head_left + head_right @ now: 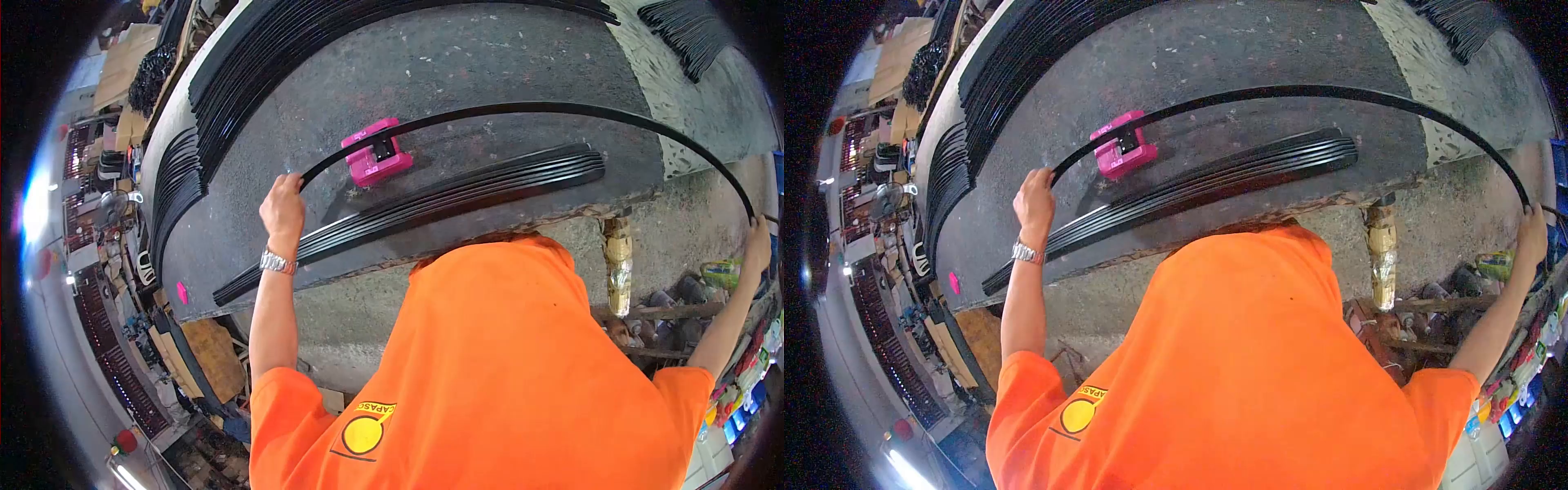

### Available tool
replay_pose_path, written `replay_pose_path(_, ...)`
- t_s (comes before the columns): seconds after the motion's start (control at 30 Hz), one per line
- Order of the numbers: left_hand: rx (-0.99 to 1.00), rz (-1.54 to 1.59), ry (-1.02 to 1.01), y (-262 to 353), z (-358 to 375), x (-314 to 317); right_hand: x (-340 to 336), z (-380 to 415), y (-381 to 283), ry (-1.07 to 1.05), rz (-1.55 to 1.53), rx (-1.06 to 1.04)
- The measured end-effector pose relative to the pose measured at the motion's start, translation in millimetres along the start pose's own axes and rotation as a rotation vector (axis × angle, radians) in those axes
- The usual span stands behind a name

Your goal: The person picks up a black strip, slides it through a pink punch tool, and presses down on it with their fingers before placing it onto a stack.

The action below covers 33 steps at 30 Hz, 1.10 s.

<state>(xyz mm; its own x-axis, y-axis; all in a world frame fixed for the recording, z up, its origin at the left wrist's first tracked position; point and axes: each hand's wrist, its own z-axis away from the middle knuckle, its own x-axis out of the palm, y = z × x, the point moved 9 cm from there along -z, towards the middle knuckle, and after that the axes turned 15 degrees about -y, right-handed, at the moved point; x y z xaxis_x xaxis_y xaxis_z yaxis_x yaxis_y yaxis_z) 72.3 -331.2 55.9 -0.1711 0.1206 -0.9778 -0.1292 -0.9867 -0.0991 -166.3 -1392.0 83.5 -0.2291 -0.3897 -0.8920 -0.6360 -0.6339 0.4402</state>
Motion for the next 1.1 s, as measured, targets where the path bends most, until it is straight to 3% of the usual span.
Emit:
replay_pose_path(0.03,0.025,0.004,-0.007,18,-7,-2,0,5,20,0.031,-0.006,0.017)
replay_pose_path(0.13,0.109,0.014,-0.023,71,-27,-9,-22,29,55,-0.467,0.024,0.284)
replay_pose_path(0.2,0.176,0.017,-0.026,108,-38,-16,22,20,132,-0.258,0.058,0.06)
replay_pose_path(0.27,0.216,0.027,-0.038,141,-48,-17,0,46,163,-0.301,-0.042,0.249)
replay_pose_path(0.3,0.236,0.031,-0.043,158,-51,-18,31,36,212,-0.175,-0.084,0.04)
replay_pose_path(0.33,0.271,0.046,-0.033,177,-52,-23,64,45,268,-0.029,-0.111,0.021)
replay_pose_path(0.6,0.502,0.187,0.033,283,-60,-52,-96,185,349,0.183,0.172,0.227)
replay_pose_path(0.7,0.575,0.173,0.346,270,-56,-95,-128,207,356,0.224,0.162,0.279)
replay_pose_path(0.9,0.18,0.329,0.314,133,-66,-133,-120,159,324,0.211,-0.128,0.345)
replay_pose_path(1.0,0.107,0.669,0.325,35,-73,-139,-107,104,272,0.201,-0.363,0.337)
replay_pose_path(1.1,-0.157,1.271,0.227,-61,-62,-137,-101,41,194,0.176,-0.648,0.294)
